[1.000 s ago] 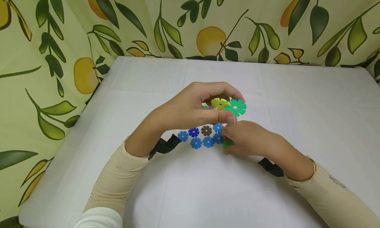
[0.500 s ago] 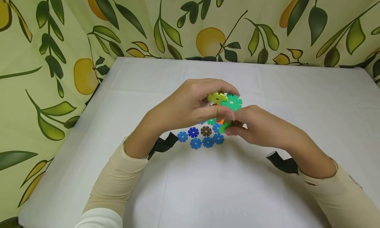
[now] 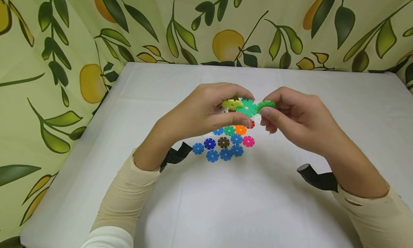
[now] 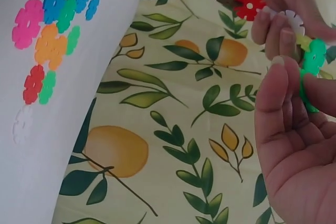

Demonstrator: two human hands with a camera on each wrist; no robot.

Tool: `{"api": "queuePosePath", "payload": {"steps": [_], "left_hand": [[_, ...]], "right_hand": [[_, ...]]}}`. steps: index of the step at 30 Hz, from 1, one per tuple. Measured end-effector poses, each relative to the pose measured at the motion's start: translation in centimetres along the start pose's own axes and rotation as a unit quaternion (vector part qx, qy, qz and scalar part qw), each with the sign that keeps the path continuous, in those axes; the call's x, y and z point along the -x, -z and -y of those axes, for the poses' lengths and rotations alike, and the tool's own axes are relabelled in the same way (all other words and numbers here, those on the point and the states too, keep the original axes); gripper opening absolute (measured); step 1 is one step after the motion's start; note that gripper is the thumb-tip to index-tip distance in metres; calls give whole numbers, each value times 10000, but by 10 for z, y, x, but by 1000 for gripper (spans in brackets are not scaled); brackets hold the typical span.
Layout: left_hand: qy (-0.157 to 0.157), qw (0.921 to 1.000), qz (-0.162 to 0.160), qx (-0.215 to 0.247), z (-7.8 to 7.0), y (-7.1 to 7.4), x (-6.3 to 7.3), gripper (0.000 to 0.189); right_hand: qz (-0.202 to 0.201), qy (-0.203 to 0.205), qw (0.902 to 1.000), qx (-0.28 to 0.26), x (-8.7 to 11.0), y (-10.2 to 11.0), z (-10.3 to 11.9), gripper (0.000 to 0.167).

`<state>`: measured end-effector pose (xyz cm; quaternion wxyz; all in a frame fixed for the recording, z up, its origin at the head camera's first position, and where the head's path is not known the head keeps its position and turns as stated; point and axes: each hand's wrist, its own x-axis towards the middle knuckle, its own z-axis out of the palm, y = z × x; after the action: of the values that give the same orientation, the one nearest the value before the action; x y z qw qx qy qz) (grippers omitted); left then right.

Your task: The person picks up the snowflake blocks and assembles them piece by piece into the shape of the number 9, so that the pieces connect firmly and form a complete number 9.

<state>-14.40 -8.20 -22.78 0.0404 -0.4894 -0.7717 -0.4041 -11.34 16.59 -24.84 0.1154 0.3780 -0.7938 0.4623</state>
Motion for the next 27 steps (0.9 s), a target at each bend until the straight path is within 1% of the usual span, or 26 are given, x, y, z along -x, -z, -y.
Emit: {"api": "queuePosePath", "payload": {"steps": [2, 7, 10, 12, 13, 15, 16, 19, 20, 21, 23, 27], "left_hand": [[27, 10000, -5, -32, 0, 0, 0, 41], [103, 9999, -47, -51, 0, 0, 1, 41], [117, 9999, -84, -72, 0, 1, 1, 41], [109, 9998, -109, -87, -1, 1, 0, 42], [100, 9998, -118, -100, -1, 2, 0, 42], [80, 9998, -144, -110, -1, 2, 0, 43], [79, 9998, -153, -109, -1, 2, 0, 43], [71, 9997, -189, -101, -1, 2, 0, 42], [71, 9997, -197, -88, -1, 2, 0, 42], [53, 9997, -212, -79, -1, 2, 0, 42], [43, 9997, -242, -23, -1, 2, 0, 41], [94, 9995, -260, 121, 0, 2, 1, 41]], "right_hand": [[-19, 29, 10000, 34, 0, -1, 1, 24], [-202, 110, 9991, 355, 1, -2, 3, 24], [-252, 104, 9980, 572, 1, -2, 4, 24], [-327, 179, 9973, 640, 1, -2, 4, 24], [-384, 260, 9969, 640, 1, -2, 3, 21], [-488, 413, 9963, 582, 0, -3, 2, 11], [-552, 509, 9957, 540, 0, -3, 1, 11], [-672, 692, 9945, 420, -1, -4, -1, 34], [-690, 715, 9943, 397, -1, -4, -1, 40], [-698, 719, 9943, 363, -1, -5, -1, 40], [-708, 692, 9945, 331, 0, -5, -2, 35], [-669, 591, 9958, 213, 1, -5, -2, 17]]}}
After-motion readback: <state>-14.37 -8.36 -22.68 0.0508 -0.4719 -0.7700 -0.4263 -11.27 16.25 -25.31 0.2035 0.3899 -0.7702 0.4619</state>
